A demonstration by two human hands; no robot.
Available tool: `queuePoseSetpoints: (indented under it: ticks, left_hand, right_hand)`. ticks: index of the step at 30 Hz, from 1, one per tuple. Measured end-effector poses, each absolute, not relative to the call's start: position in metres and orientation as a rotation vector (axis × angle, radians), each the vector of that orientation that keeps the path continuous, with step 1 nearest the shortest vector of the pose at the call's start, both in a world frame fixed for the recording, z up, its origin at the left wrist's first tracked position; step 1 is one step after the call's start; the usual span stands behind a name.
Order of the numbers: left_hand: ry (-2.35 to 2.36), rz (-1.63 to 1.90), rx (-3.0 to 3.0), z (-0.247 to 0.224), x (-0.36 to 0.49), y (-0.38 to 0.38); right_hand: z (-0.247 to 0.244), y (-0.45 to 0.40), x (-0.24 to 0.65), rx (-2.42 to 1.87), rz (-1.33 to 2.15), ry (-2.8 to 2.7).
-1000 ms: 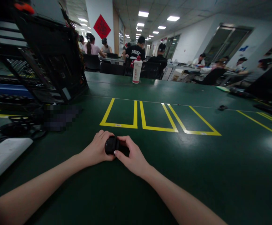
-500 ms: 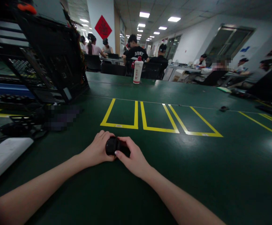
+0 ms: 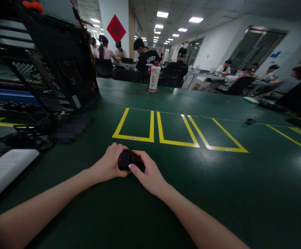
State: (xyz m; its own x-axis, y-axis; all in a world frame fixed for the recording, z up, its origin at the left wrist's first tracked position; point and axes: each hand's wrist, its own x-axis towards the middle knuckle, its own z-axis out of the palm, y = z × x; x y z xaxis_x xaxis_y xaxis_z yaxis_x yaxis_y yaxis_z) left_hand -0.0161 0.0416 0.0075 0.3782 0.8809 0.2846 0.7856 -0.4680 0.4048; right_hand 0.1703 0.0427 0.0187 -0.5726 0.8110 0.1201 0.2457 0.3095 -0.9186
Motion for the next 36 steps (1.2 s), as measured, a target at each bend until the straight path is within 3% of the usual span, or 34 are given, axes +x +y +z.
queuePoseSetpoints:
  ticks: [36]
  left_hand:
    - [1.496,0.670,2.437,0.0115,-0.0156,0.0404]
  right_hand:
    - [0.0180,0.0410,0.1676,-0.906,1.229,-1.956]
